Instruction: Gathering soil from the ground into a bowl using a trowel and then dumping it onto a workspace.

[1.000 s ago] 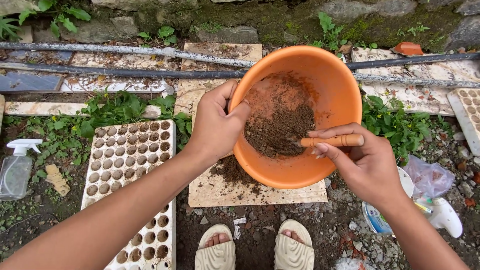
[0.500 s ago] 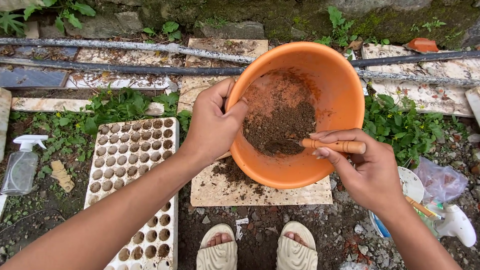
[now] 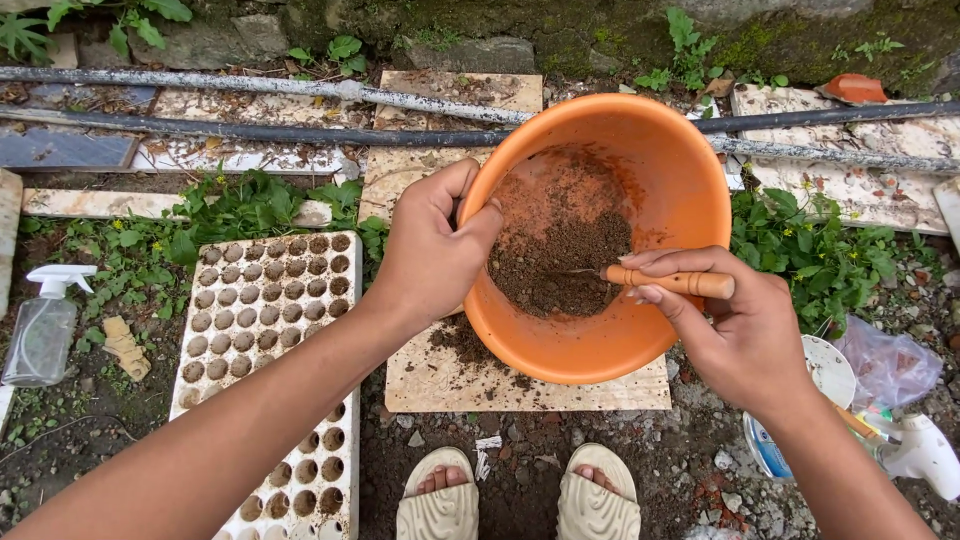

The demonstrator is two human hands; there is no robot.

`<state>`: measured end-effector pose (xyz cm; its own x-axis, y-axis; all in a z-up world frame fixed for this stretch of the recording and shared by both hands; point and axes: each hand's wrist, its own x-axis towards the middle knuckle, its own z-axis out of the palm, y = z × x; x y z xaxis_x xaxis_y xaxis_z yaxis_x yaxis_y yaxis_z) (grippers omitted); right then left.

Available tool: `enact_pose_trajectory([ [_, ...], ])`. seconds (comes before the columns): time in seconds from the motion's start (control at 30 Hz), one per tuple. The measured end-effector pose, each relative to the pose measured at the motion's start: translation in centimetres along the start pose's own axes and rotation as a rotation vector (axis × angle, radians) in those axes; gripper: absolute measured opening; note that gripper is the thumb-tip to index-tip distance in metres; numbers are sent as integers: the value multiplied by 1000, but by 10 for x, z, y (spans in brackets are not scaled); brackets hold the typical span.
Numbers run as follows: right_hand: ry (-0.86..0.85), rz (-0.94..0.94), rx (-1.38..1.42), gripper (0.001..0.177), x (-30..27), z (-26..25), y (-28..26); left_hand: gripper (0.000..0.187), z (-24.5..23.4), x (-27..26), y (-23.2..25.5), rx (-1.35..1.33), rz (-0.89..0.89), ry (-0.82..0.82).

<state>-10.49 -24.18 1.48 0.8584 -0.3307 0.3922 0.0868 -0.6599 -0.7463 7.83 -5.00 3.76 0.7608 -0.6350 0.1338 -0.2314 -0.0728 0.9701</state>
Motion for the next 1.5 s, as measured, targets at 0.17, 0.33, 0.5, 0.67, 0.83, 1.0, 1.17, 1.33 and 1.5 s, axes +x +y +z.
enact_pose_trajectory([
  [0.17, -42, 38, 30, 17, -2, -2, 3, 19, 1, 3, -4, -1, 32, 15],
  [0.33, -71, 57, 28, 18, -2, -4, 8, 24, -3, 5, -6, 20, 23, 35],
  [0.5, -99, 85, 9, 19, -1, -4, 14, 22, -7, 6, -5, 14, 33, 16],
  [0.67, -125, 110, 76, 18, 1, 3, 13, 23, -7, 11, -18, 35, 10, 42],
  [0.83, -69, 221, 204, 14, 2, 12, 9, 16, -6, 13, -14, 47, -132, 29],
  [1.0, 41, 230, 199, 11, -3, 18, 16, 25, -4, 13, -19, 46, -172, 54],
  [1.17, 63, 114, 220, 9, -9, 18, 19, 19, -6, 13, -26, 35, -138, 49],
  [1.33, 96, 153, 188, 11, -6, 14, 19, 18, -7, 12, -27, 42, -58, 55],
  [1.5, 35, 129, 131, 14, -4, 12, 13, 28, -9, 11, -24, 84, -26, 56],
])
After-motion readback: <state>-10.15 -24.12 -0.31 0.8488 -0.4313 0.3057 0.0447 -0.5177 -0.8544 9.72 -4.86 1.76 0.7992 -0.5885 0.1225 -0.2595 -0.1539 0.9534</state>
